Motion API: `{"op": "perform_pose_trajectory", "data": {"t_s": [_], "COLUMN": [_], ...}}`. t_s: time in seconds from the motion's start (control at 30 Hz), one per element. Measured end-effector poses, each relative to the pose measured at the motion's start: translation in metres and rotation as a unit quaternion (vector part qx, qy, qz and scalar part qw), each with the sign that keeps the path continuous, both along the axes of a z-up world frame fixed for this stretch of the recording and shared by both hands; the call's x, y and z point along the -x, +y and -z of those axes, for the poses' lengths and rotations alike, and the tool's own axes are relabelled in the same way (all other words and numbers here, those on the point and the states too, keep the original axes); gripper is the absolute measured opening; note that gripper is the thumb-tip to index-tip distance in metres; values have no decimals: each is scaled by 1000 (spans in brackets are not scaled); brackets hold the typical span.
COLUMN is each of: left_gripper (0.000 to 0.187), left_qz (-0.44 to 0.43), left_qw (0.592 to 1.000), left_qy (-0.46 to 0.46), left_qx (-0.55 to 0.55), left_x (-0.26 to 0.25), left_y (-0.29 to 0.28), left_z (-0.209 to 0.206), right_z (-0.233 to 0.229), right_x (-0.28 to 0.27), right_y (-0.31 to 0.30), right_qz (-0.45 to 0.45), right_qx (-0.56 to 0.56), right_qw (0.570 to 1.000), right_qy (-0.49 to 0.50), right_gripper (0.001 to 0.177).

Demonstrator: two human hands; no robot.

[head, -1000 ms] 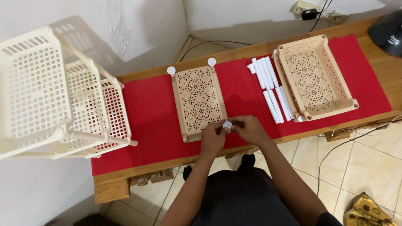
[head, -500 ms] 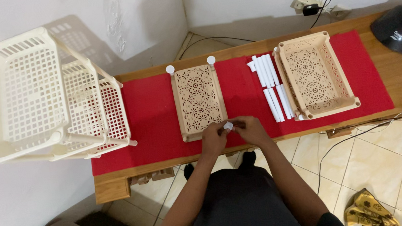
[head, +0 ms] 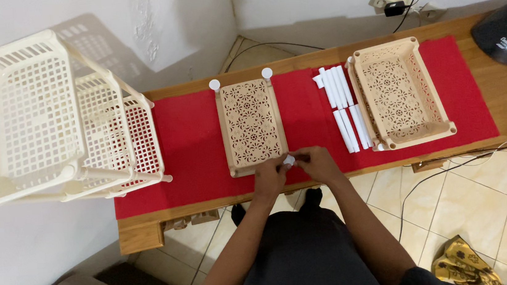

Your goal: The person assembles a beige plastic basket by inserting white plastic feet and legs into the basket's corner holes. They handle the basket and components by hand, attaching each piece sequentially on a red mat.

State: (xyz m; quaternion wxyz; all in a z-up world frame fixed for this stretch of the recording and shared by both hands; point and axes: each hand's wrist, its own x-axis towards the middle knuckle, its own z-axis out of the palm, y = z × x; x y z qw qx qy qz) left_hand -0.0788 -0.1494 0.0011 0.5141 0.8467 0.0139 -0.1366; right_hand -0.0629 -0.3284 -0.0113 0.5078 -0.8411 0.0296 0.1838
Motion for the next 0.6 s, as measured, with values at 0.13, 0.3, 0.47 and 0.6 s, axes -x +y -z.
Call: {"op": "perform_pose_trajectory", "data": {"t_s": [0.13,0.3,0.47,0.6], "left_gripper": [34,36,40,33], "left_qz": [-10,-4,3,-10], "left_qw": [997,1000,999,962], "left_qy": [-69,16,-43,-241], "left_qx": [15,-1,-31,-125], "left_x": [3,2,-14,-21], "left_y": [0,2,18,29], "left_z": [0,-2,-1,7], "right_z": [0,-18,-35,-28], "right_x": [1,-7,-24,-25], "right_y": [-2,-1,3,13], "right_qz": [-4,-53,-188,-265], "right_qx": [5,64,150,219], "right_qw": [1000,996,961,927], "right_qy": [-11,-43,-135,-147], "right_gripper": [33,33,52,40]}}
